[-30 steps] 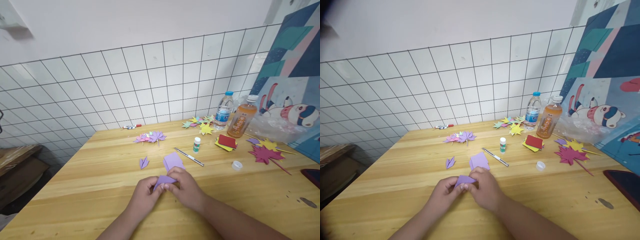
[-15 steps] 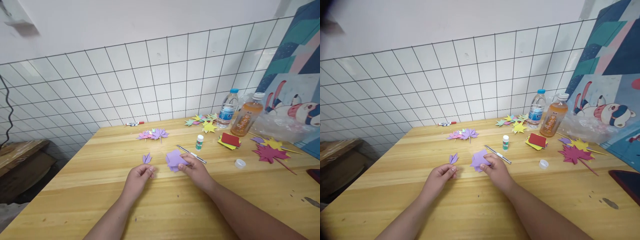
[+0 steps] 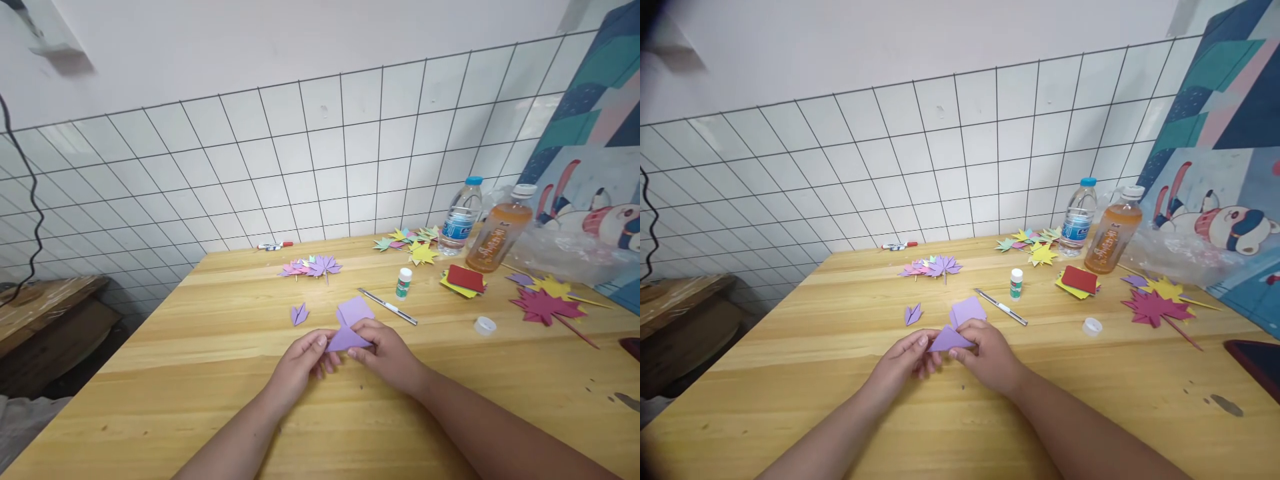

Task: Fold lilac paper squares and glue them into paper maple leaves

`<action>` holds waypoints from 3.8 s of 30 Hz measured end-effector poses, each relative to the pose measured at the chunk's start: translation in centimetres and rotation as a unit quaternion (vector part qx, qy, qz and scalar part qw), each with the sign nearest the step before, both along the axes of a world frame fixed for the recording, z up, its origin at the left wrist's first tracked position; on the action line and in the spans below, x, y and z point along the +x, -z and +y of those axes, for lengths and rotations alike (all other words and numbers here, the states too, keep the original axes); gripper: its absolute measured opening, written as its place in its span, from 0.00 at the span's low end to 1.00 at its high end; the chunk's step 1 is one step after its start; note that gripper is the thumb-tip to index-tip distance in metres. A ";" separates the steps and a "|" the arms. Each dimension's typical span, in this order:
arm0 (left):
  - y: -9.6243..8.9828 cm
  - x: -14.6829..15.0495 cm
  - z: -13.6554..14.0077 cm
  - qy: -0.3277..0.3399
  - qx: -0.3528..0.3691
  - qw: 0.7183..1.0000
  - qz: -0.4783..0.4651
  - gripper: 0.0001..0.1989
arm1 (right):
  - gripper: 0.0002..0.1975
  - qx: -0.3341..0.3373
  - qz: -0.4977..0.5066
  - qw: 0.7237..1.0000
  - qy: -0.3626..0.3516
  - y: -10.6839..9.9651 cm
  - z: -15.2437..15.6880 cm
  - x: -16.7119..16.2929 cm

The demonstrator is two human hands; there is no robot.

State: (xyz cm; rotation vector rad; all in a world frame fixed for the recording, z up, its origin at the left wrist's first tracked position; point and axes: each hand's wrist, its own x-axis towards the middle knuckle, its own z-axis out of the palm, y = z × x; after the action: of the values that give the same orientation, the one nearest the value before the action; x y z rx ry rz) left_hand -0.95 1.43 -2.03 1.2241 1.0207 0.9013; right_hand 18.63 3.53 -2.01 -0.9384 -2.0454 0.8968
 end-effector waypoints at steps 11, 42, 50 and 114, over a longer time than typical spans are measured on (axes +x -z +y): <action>0.5 -0.1 0.2 0.019 0.002 1.000 -0.001 0.20 | 0.04 0.050 -0.027 0.998 0.019 0.3 -0.1 0.0; -0.4 0.5 -0.2 0.017 -0.014 0.996 0.082 0.16 | 0.17 0.134 -0.027 0.989 0.064 0.8 -0.1 0.2; -0.2 0.5 0.2 -0.061 -0.033 0.997 0.040 0.16 | 0.17 0.060 -0.022 0.997 0.036 0.7 -0.3 -0.1; -0.8 1.7 -0.5 0.008 -0.007 0.997 0.072 0.18 | 0.09 -0.174 0.139 0.969 0.103 -0.2 -0.6 -0.8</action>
State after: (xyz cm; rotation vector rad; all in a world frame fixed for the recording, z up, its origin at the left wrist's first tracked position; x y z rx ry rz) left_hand 0.79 0.94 -1.25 1.2978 1.1283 0.8005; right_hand 17.80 2.93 -1.84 -1.1173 -1.5509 1.2196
